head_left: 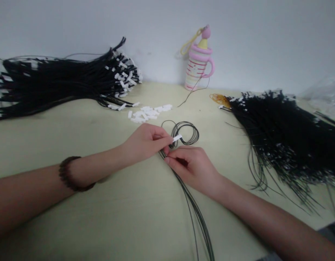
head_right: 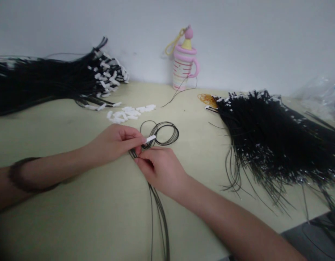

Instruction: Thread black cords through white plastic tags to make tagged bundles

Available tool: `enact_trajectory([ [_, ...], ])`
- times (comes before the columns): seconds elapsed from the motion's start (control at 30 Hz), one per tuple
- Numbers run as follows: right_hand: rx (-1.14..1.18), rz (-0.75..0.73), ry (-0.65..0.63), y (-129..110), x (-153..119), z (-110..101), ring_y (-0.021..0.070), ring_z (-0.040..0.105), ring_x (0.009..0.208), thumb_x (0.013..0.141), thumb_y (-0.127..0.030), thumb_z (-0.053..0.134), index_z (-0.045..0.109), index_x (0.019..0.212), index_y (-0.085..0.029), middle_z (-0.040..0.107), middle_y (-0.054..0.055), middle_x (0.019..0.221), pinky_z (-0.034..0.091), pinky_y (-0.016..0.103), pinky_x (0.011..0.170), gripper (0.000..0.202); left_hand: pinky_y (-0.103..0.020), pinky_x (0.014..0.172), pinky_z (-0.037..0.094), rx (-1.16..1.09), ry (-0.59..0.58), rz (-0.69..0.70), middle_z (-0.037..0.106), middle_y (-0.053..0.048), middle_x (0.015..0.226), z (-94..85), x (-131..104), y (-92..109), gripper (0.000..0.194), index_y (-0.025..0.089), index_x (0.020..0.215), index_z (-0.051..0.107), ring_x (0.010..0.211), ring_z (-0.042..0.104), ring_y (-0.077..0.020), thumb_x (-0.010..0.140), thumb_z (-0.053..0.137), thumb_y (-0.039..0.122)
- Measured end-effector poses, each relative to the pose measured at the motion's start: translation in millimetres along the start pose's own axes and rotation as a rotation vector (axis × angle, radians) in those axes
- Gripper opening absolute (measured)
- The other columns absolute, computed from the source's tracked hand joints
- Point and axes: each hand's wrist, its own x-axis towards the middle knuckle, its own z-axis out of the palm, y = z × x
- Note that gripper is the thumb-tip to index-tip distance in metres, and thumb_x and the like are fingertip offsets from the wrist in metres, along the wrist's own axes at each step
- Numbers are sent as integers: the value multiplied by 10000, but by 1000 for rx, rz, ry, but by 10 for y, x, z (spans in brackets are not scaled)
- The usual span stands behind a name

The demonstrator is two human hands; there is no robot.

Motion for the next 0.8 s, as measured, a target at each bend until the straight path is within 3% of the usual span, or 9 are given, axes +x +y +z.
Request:
enact_trajectory([
  [0.27, 111, 210, -30, 56, 21, -47, 49, 337, 475, 833, -263, 474, 581, 669, -140, 425, -46, 522, 243, 185, 442, 231, -189, 536, 389, -97, 15, -3, 633, 21, 556, 22, 38, -84, 230, 161, 573, 614, 535, 534, -83, 760, 552, 279],
  [0.5, 257, 298, -97, 55, -11, -127, 58, 402, 516, 773, -193, 503, 595, 757, -133, 516, -18, 605, 304, 182, 461, 110, -195, 532, 367, -53, 46, -32, 624, 26, 543, 17, 43, -51, 246, 166, 577, 643, 532, 522, -83, 763, 539, 289],
  [0.6, 504, 379, -136, 17, -32, -282, 54, 445, 511, 702, -108, 555, 580, 858, -134, 552, -21, 610, 331, 170, 459, 159, -203, 532, 362, -34, 59, -39, 629, 20, 549, 11, 50, -45, 248, 174, 578, 652, 534, 515, -90, 759, 534, 295],
  [0.7, 867, 377, -188, -6, -51, -521, 32, 411, 404, 695, -105, 537, 593, 864, -154, 554, -43, 536, 271, 150, 373, 184, -213, 540, 364, -45, 53, -66, 634, 10, 570, 8, 51, -47, 257, 179, 588, 656, 547, 519, -100, 756, 536, 331],
  [0.73, 961, 349, -160, -3, -54, -609, 23, 389, 363, 694, -124, 529, 610, 820, -159, 558, -46, 517, 243, 147, 346, 154, -217, 536, 361, -46, 52, -76, 632, 7, 572, 7, 50, -48, 265, 180, 590, 659, 544, 516, -103, 755, 536, 347],
  [0.8, 1011, 321, 24, 18, -54, -779, 8, 376, 319, 705, -171, 503, 623, 704, -162, 577, -45, 507, 211, 144, 323, 120, -226, 518, 350, -34, 57, -91, 620, 2, 564, 5, 48, -49, 280, 181, 591, 665, 528, 505, -108, 750, 535, 371],
])
